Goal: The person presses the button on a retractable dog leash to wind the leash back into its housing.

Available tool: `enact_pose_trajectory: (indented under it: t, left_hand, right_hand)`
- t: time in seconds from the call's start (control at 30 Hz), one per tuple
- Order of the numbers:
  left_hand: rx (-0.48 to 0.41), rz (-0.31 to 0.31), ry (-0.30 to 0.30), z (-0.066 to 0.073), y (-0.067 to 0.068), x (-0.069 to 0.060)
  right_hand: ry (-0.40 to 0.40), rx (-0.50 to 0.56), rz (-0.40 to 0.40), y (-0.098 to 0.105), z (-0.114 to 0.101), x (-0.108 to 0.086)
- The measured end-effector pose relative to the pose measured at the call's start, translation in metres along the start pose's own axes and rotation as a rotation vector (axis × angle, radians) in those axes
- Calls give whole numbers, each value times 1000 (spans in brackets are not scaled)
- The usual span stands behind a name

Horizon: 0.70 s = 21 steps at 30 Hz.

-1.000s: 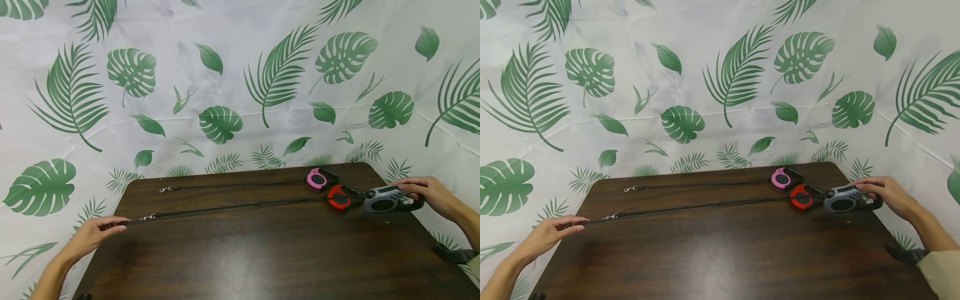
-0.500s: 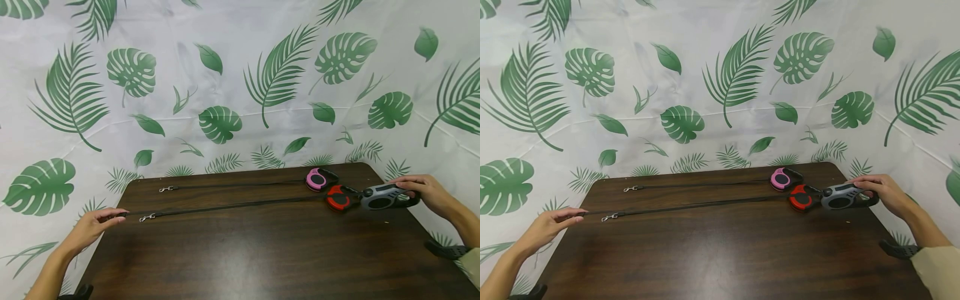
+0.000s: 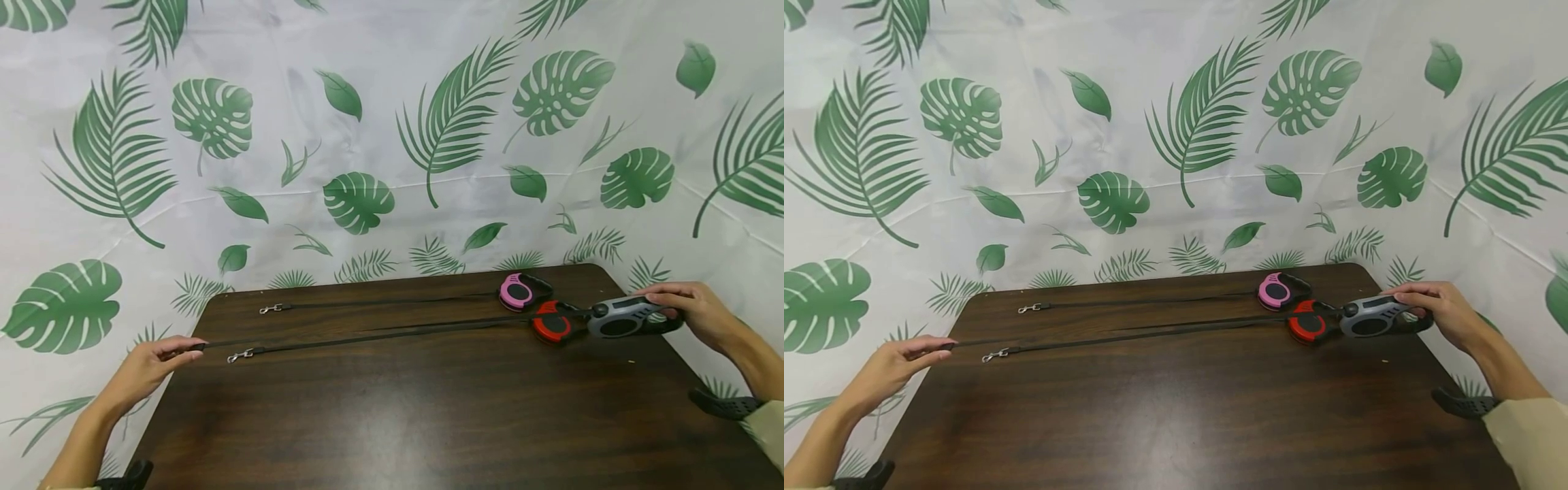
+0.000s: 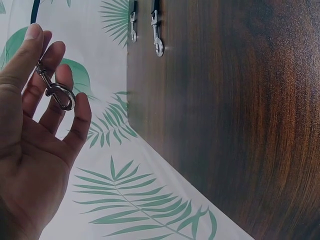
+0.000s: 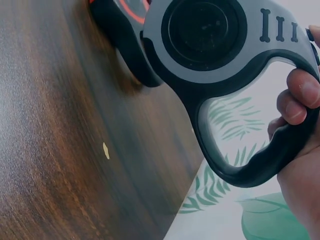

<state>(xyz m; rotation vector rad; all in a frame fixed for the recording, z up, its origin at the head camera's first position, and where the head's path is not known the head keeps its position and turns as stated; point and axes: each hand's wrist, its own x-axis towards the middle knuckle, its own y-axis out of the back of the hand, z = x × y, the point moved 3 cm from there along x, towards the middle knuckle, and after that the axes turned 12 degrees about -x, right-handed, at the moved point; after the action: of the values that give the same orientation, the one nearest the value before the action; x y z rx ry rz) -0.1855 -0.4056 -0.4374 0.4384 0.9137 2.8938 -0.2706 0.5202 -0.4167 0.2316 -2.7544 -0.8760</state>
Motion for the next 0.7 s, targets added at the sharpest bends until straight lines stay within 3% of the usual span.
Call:
enact_pose_trajectory:
  t: [0.4,0.7]
  left_hand:
    - [4,1,-6,1,-1,1]
    - [18,-1,8,5,-1,6]
  right_hand:
    - [2,-145,72,-2,-10,1]
    - [20,-77,50,-3,-12,2]
